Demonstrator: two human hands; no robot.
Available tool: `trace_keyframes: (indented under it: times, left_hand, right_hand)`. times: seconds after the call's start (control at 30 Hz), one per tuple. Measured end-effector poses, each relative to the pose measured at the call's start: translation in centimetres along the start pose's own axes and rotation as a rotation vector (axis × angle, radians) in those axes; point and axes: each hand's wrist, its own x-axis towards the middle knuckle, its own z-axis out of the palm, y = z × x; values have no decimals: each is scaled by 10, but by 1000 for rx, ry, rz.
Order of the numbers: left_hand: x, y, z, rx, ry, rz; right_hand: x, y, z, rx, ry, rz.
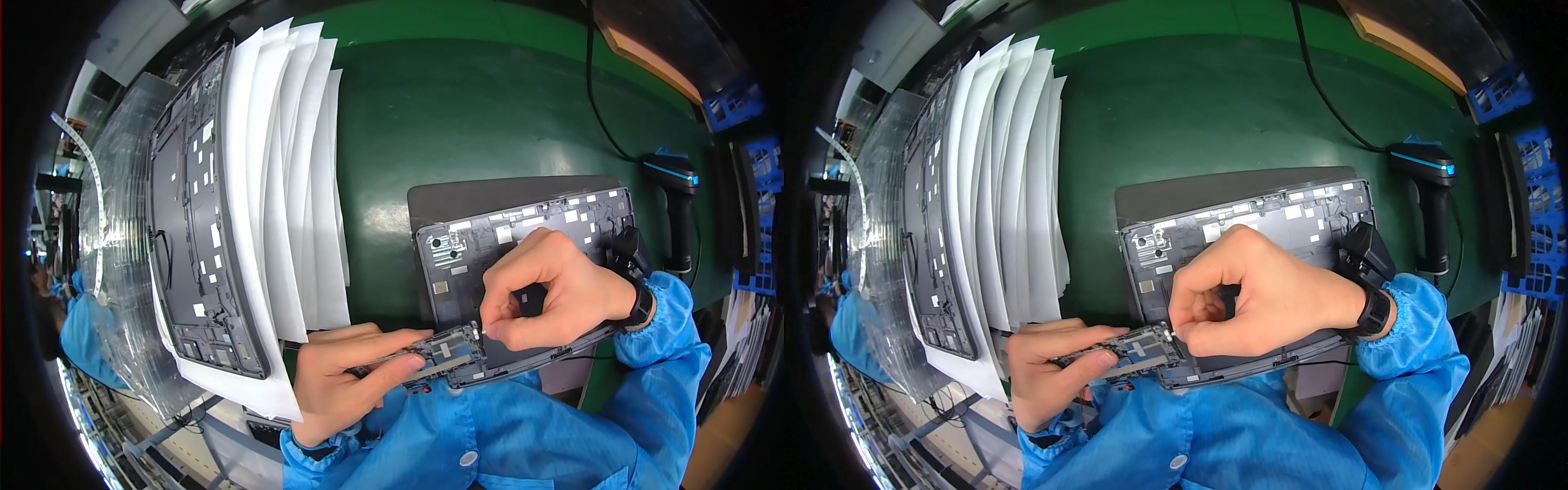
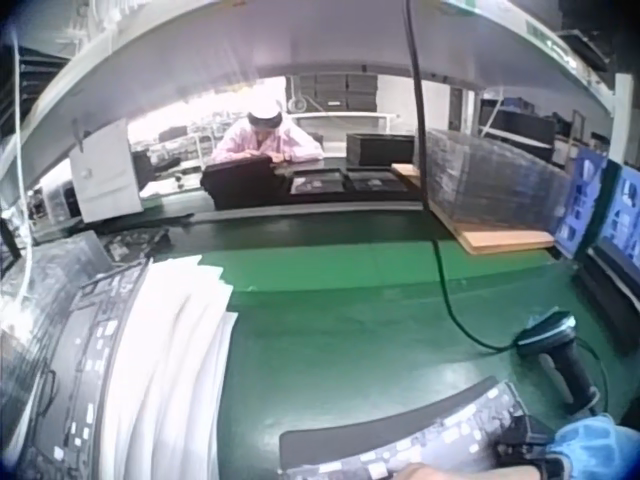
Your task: Installing a PCB into an electronic device housing and scanning components on an assembly line.
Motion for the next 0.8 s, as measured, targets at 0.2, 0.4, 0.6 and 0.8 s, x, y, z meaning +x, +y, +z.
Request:
trace_keyframes:
  times: [0.2, 0.4, 0.6, 0.8]
  left_hand:
    - [5, 2, 1, 15, -32, 49]
    - [8, 2, 0, 61, -46, 196]
    - [9, 8, -2, 45, -73, 206]
    - [9, 11, -6, 24, -109, 113]
  right_hand:
    - [-1, 1, -1, -1, -20, 51]
    - [0, 0, -3, -18, -56, 78]
    - [1, 2, -4, 3, -66, 61]
    - [1, 1, -4, -1, -77, 59]
